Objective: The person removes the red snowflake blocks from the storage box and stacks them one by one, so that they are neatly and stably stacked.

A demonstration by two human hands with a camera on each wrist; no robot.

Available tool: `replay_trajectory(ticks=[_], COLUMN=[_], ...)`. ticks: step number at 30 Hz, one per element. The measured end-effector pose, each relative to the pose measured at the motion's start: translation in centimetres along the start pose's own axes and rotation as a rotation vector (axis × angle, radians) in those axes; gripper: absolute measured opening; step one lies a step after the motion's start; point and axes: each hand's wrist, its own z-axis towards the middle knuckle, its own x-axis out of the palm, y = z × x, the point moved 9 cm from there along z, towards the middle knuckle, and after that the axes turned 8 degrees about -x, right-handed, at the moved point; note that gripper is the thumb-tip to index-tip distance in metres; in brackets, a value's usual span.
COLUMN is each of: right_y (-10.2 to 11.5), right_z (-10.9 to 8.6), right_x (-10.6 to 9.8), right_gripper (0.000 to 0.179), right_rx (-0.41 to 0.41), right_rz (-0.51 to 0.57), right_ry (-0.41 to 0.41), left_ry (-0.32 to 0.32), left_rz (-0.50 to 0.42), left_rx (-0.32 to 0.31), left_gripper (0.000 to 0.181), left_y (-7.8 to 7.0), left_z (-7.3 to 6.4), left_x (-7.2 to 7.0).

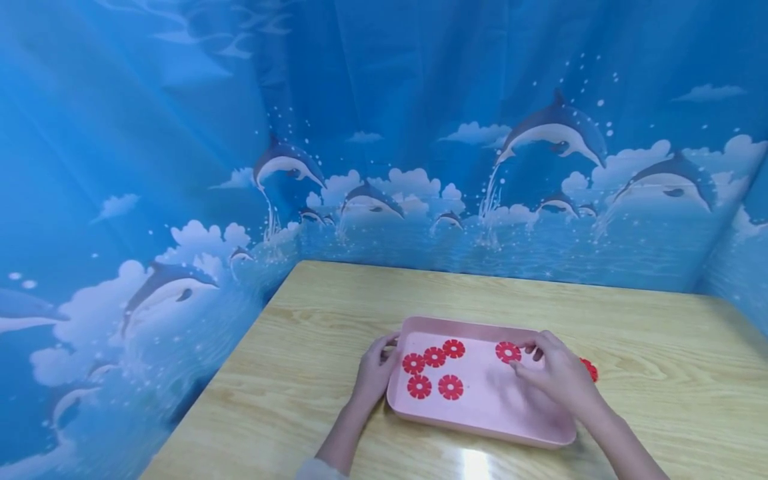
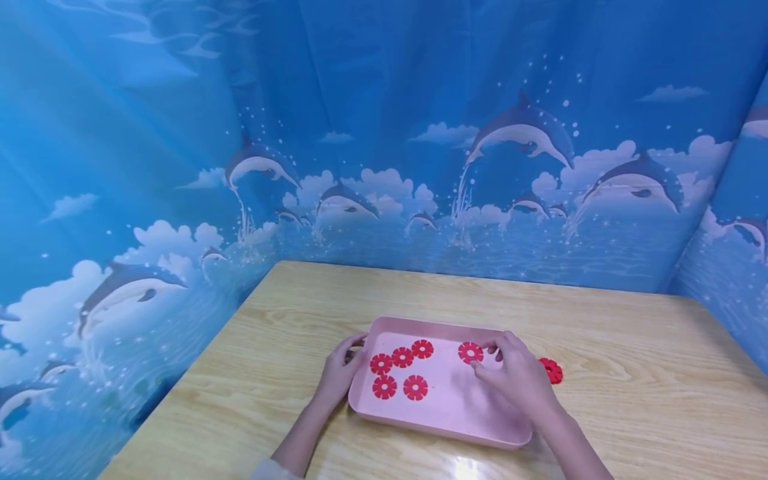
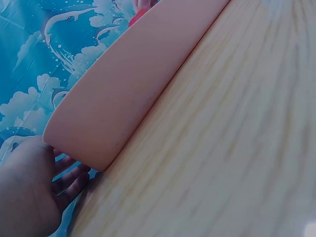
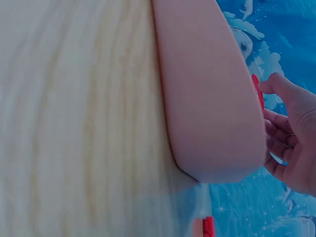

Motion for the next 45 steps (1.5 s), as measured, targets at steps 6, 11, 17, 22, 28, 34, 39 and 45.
replay_trajectory(ticks=[6,11,17,22,28,34,39,45], right_y=[-0.9,-2.0,-3.3,-4.6,-6.1,-7.6,-8.6,-10.0], right_z=[-0.6,-1.3,-2.0,-2.7,-3.2,-3.8,-4.3,-4.9], right_x=[-2.5,-4.1,-5.6,-6.4,-6.7,-6.4,-6.1,-5.6], right_gripper=[0.03,0.03,0.031,0.032,0.032,0.031,0.03,0.033], right_rx=[0.014,0.015,0.009,0.028,0.05,0.056,0.059,0.079], right_rz=[-0.016,-0.022,-0.036,-0.033,-0.042,-0.061,-0.066,-0.07], right_ry=[-0.03,-0.057,-0.107,-0.134,-0.137,-0.132,-0.137,-0.131], left_ry=[-0.003,-0.003,0.004,0.009,0.001,0.002,0.007,0.011], left_rz=[0.002,0.009,0.009,0.009,0.017,0.014,0.022,0.023], left_rx=[0.002,0.003,-0.001,-0.013,-0.013,-0.004,-0.009,0.005], left_gripper=[0.031,0.031,0.032,0.032,0.032,0.031,0.032,0.031], left_y=[0.0,0.0,0.1,0.2,0.1,0.1,0.2,0.0], left_z=[0.0,0.0,0.1,0.1,0.0,0.0,0.1,0.0], left_x=[0.0,0.0,0.1,0.1,0.0,0.0,0.0,0.0])
